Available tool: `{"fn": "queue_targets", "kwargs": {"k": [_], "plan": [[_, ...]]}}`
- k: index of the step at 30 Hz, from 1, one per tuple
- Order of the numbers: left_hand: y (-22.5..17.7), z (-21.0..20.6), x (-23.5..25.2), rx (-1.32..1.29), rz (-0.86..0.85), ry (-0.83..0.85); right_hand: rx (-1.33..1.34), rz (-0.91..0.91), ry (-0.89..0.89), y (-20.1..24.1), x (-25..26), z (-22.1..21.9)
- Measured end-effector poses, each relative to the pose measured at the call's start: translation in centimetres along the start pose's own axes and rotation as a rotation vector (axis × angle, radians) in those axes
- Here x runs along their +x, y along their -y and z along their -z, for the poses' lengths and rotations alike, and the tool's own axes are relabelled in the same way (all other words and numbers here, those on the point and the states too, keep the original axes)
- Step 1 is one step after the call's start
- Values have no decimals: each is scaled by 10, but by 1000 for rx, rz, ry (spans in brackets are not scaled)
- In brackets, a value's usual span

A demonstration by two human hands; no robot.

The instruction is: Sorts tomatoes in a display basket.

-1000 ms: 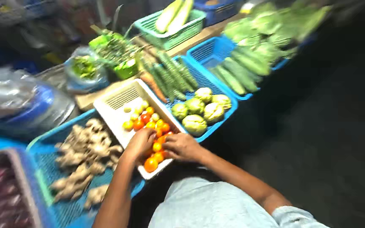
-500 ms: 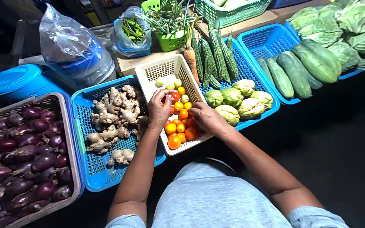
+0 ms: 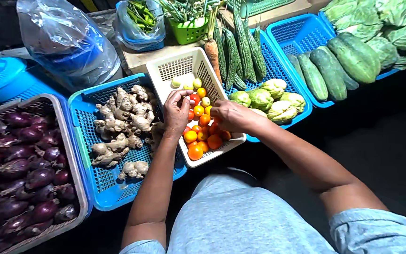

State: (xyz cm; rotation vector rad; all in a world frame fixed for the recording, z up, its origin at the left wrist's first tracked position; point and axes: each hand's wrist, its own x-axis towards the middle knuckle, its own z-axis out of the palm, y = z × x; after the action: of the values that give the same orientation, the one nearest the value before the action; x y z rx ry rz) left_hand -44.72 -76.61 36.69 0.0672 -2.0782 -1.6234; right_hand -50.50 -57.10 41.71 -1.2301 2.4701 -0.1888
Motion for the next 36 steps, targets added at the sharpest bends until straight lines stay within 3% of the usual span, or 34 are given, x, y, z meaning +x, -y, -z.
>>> {"fn": "queue_targets", "kwargs": {"k": [6,11,15,20,26,29,36], "plan": [[2,2,2,-90,-38,-38,140,19,142,3,-32,6],[1,2,3,-106,-31,-39,117,10,-69,2,19,-6],[1,3,2,-64,-38,-36,26,-101,-99,3,67,-37],[3,3,1,-70,-48,-43,-3,-166,-147,9,84,-54],[6,2,2,-72,-41,-29,537,-179,-335,-4,57,-30],[1,2,0,-22,-16,69,826,-170,-420,-4,42,-18],[-8,0,-8,134,-72,275,994,-208,-587,6,26,-15]]}}
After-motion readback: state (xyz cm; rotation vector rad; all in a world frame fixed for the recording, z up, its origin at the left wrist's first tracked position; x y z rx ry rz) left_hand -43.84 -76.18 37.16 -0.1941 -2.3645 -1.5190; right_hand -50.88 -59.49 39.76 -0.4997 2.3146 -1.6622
